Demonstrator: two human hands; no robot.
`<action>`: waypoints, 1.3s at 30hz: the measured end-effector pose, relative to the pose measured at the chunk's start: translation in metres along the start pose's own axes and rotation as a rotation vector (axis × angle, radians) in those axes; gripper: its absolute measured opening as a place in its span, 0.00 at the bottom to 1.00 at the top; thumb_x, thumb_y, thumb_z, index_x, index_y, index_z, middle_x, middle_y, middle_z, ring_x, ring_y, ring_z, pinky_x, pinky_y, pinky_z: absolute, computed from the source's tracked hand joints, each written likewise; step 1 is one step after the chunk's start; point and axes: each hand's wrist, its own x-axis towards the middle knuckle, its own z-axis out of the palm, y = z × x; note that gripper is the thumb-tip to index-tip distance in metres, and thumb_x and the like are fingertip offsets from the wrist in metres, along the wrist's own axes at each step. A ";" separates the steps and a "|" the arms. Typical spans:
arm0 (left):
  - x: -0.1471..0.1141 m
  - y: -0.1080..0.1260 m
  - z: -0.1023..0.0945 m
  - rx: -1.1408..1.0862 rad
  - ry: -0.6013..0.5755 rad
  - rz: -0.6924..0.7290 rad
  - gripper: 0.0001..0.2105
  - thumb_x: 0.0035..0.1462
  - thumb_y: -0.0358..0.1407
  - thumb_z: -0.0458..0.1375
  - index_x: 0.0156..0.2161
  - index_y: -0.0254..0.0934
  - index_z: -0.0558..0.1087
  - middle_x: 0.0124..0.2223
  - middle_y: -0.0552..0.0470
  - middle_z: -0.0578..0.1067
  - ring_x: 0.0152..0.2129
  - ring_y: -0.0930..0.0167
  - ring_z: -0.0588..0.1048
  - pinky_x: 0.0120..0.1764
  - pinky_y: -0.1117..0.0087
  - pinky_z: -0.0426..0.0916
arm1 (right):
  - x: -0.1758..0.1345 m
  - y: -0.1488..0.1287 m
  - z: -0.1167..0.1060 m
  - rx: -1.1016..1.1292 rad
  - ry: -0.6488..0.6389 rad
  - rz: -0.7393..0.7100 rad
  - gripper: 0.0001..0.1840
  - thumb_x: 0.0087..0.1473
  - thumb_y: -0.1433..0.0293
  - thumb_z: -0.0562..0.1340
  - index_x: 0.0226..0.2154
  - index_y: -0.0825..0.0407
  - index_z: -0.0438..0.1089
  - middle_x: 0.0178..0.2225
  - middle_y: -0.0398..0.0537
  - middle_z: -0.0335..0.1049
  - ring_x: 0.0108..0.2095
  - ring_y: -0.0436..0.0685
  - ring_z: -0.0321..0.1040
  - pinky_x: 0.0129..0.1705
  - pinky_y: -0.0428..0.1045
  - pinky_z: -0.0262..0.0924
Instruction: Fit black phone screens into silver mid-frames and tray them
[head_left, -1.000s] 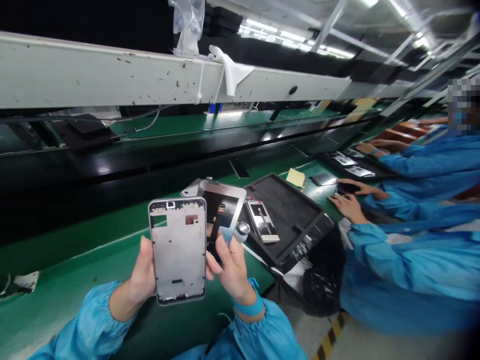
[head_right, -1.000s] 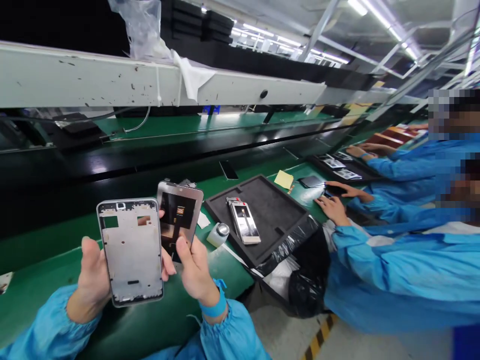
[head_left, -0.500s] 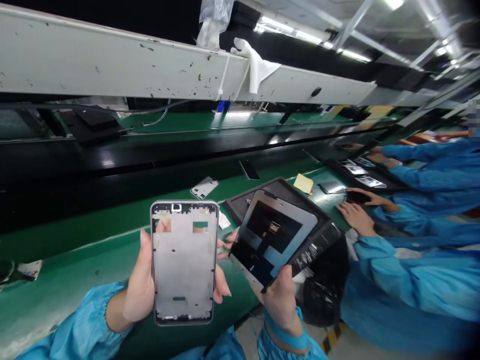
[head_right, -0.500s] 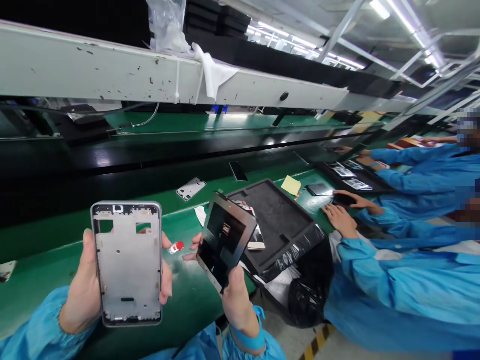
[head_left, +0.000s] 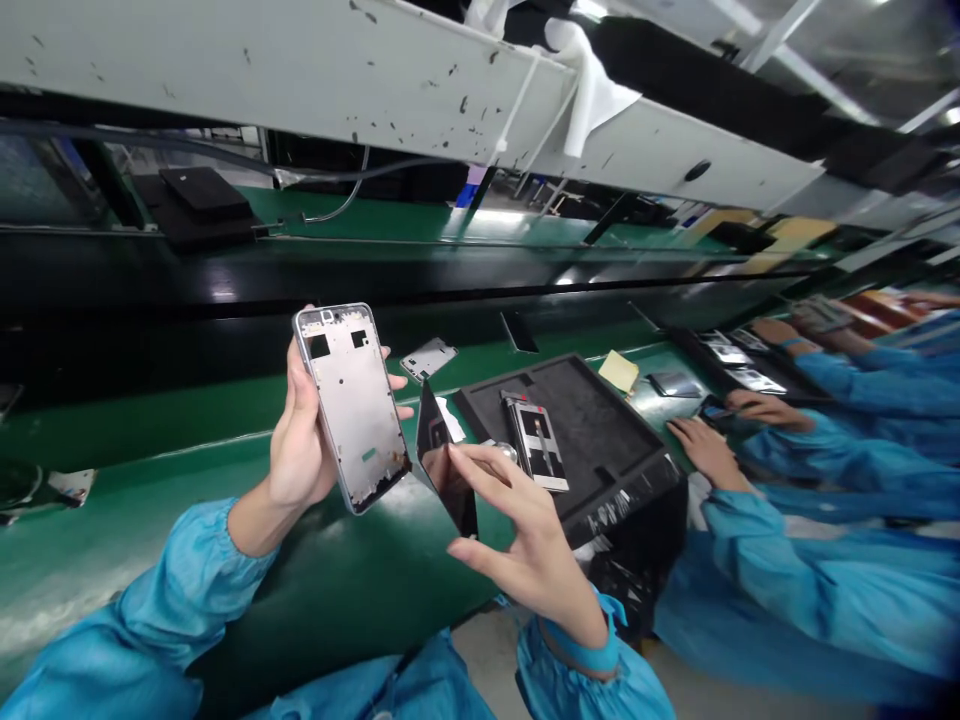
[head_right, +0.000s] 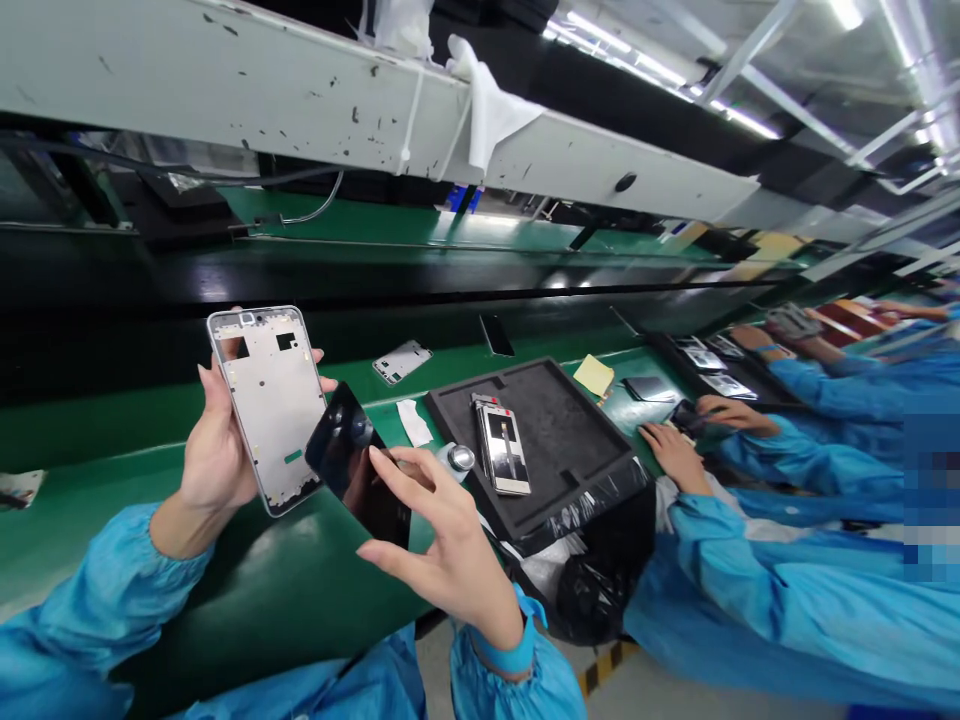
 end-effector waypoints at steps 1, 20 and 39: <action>0.000 0.001 -0.001 0.018 -0.016 0.046 0.49 0.57 0.60 0.68 0.75 0.49 0.52 0.58 0.40 0.80 0.46 0.56 0.84 0.43 0.57 0.81 | 0.000 0.000 -0.001 -0.015 -0.004 -0.003 0.36 0.66 0.49 0.65 0.72 0.36 0.62 0.59 0.54 0.70 0.56 0.65 0.73 0.56 0.58 0.74; 0.011 0.017 -0.020 0.314 -0.309 0.245 0.29 0.62 0.50 0.69 0.65 0.59 0.64 0.57 0.45 0.78 0.46 0.52 0.84 0.46 0.44 0.82 | 0.010 0.003 0.000 0.082 -0.078 -0.028 0.37 0.67 0.49 0.65 0.72 0.39 0.62 0.59 0.56 0.70 0.58 0.65 0.73 0.57 0.59 0.73; 0.014 0.015 -0.017 0.547 -0.247 0.240 0.29 0.53 0.41 0.76 0.56 0.44 0.69 0.52 0.43 0.79 0.48 0.56 0.82 0.45 0.59 0.82 | 0.021 0.010 0.070 0.479 0.166 0.173 0.49 0.60 0.40 0.67 0.73 0.46 0.60 0.55 0.58 0.68 0.49 0.60 0.77 0.49 0.55 0.80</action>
